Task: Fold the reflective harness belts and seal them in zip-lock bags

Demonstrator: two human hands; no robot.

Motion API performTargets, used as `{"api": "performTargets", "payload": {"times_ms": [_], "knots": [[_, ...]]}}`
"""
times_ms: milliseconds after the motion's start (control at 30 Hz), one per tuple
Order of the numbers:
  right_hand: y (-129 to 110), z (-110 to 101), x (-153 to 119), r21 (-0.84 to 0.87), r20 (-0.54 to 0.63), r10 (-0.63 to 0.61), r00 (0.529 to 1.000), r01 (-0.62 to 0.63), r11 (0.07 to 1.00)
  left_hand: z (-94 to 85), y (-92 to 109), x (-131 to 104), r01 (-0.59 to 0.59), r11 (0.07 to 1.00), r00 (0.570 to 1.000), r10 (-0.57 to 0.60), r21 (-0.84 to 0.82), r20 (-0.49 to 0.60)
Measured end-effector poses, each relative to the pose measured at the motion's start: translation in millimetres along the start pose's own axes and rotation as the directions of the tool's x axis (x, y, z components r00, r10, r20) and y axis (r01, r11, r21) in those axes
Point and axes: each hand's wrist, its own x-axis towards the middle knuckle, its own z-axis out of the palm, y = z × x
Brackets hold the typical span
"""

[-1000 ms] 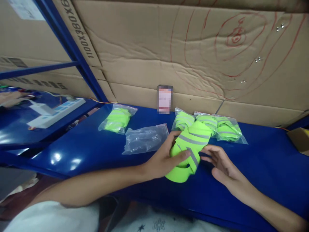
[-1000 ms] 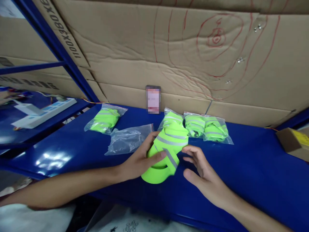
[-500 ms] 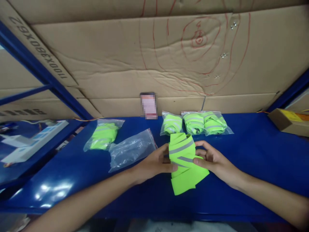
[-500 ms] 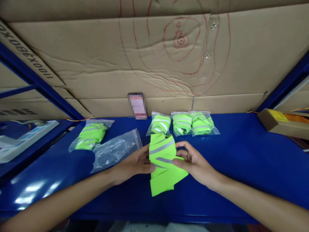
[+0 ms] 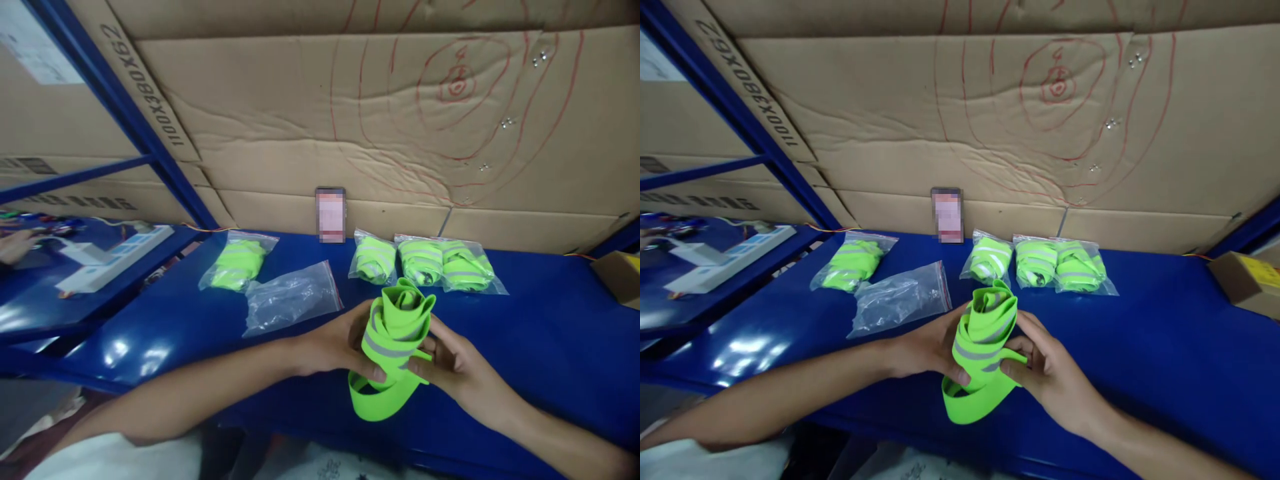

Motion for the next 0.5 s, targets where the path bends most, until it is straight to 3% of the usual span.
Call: {"api": "performTargets", "payload": {"times_ms": [67,133,200,300,367,433,500], "knots": [[-3.2,0.7,-3.2,0.010,0.034,0.003,0.999,-0.004,1.000,4.2,0.2,-0.1,-0.015,1.000,0.999,0.014,0.021,0.053],[-10.3,-0.7,-6.1,0.054,0.080,0.014,0.997,-0.019,0.998,7.3,1.7,0.0,-0.040,0.998,0.999,0.038,0.049,0.029],[-18.3,-3.1,-7.7,0.102,0.088,0.006,0.996,-0.015,0.995,8.6,3.6,0.2,-0.059,0.994,0.994,0.067,0.097,-0.082],[-23.6,-6.3,-6.6,0.112,0.010,-0.018,1.000,0.017,0.994,8.4,3.0,0.0,-0.062,0.986,0.959,0.102,0.152,-0.266],[-20.6,-8.8,-3.9,0.074,-0.064,0.019,0.998,-0.014,0.997,7.7,0.3,-0.3,-0.040,0.993,0.948,0.074,0.114,-0.311],[-14.4,-12.7,-0.1,0.044,-0.154,0.079,0.985,-0.073,0.996,6.2,-1.6,-0.6,0.012,0.999,0.968,-0.020,-0.036,-0.250],[-9.0,-18.0,4.3,0.078,-0.242,0.140,0.960,-0.124,0.989,2.7,-0.2,-0.9,0.075,0.972,0.988,-0.103,-0.223,-0.116]]}}
